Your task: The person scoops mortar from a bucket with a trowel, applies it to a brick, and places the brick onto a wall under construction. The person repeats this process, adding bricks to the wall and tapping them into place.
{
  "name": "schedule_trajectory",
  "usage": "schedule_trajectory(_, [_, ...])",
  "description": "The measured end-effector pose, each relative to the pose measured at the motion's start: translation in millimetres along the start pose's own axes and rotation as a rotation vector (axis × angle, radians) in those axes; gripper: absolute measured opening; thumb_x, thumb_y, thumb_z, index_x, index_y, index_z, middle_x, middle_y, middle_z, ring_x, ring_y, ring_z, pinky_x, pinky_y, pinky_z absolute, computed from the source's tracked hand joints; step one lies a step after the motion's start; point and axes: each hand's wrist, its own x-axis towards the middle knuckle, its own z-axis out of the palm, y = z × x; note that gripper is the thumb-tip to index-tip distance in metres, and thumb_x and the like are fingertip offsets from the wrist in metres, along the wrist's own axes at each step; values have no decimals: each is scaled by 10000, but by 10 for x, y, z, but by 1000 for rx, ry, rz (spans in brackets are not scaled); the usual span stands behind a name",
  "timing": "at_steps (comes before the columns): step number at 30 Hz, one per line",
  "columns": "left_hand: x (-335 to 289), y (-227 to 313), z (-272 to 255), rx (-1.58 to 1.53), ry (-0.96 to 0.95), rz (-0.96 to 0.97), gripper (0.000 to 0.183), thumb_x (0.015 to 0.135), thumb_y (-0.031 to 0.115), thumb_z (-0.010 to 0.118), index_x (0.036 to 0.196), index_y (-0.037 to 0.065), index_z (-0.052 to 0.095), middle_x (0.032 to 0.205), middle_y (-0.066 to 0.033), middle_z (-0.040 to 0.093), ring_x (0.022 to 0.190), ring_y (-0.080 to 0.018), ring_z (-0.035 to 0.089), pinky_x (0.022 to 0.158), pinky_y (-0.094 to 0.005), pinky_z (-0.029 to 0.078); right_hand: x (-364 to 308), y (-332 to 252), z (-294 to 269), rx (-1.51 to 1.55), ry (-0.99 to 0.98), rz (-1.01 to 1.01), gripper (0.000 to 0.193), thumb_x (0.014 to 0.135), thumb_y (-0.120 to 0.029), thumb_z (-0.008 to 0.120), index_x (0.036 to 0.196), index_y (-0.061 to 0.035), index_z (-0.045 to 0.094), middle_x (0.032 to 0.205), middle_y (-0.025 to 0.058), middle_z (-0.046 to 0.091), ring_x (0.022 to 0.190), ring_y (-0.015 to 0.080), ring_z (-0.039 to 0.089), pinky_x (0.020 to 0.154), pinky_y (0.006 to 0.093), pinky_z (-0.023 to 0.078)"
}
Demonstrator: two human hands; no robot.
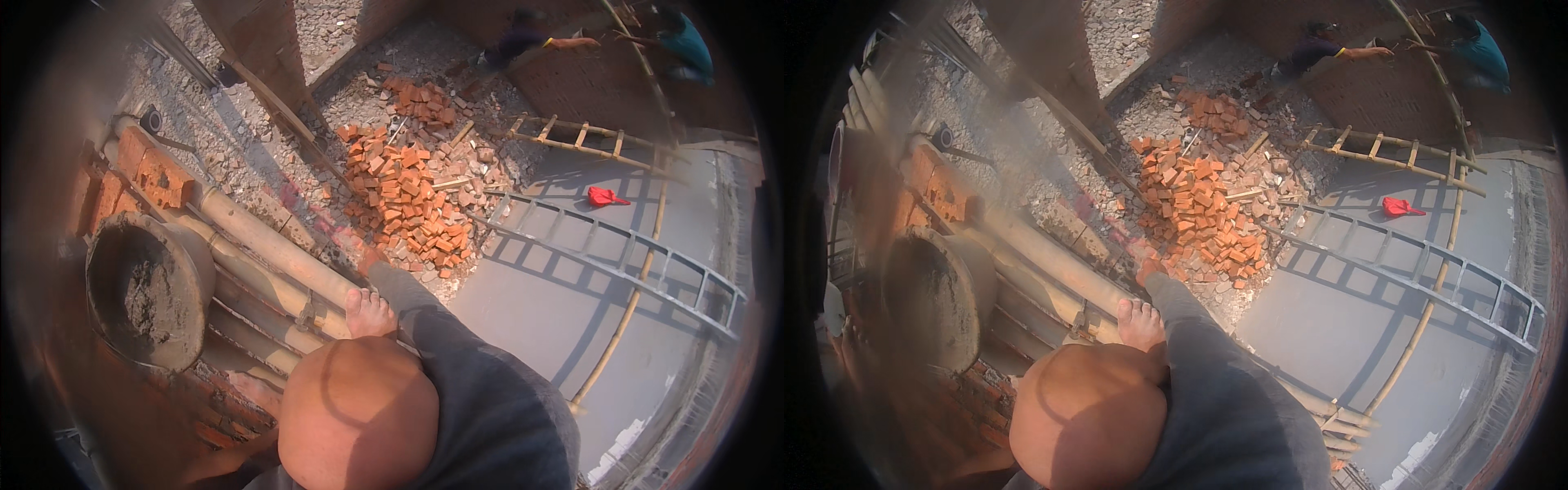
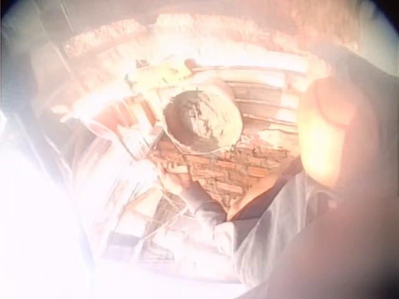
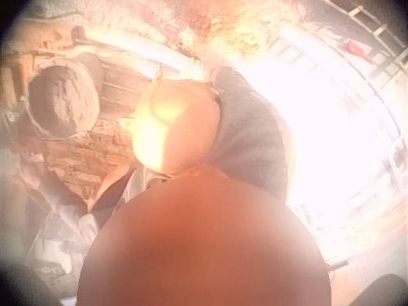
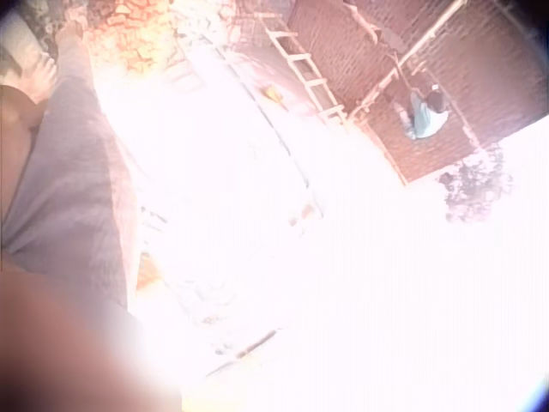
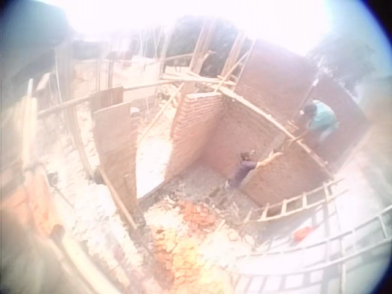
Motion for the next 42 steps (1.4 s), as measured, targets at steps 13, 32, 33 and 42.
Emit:
schedule_trajectory(13, [-99, 246, -105, -1159, 307, -851, 220, 1079, 307, 528, 1166, 116, 597, 947, 25, 585, 860, -116, 575, 771, -301, 514, 3, 198, 219, -47, -20, 13, 328, 897, -248, 689, 1154, -47, 724, 1223, 217, 707, 1189, 378, 663, 1013, 459, 528])
schedule_trajectory(32, [-33, 71, -132, -1386, 240, -868, 193, 1034, 283, 573, 1137, 126, 615, 953, 10, 625, 815, -120, 598, 716, -302, 527, 79, -16, 35, -98, -84, 2, 357, 942, -274, 675, 1214, -44, 692, 1264, 216, 695, 1211, 378, 655, 1022, 461, 524])
schedule_trajectory(33, [-24, 55, -132, -1402, 231, -866, 185, 1028, 282, 579, 1126, 129, 617, 948, 9, 629, 810, -123, 600, 714, -307, 528, 73, -24, 29, -102, -89, 5, 357, 943, -276, 673, 1216, -46, 690, 1265, 214, 694, 1211, 377, 655, 1023, 461, 524])
schedule_trajectory(42, [28, 78, -120, -1532, 153, -874, 124, 973, 266, 637, 1023, 153, 637, 908, 0, 666, 767, -155, 616, 700, -353, 540, 122, -39, 85, -56, -105, 12, 343, 936, -272, 669, 1203, -60, 702, 1259, 205, 700, 1210, 372, 658, 1029, 457, 524])
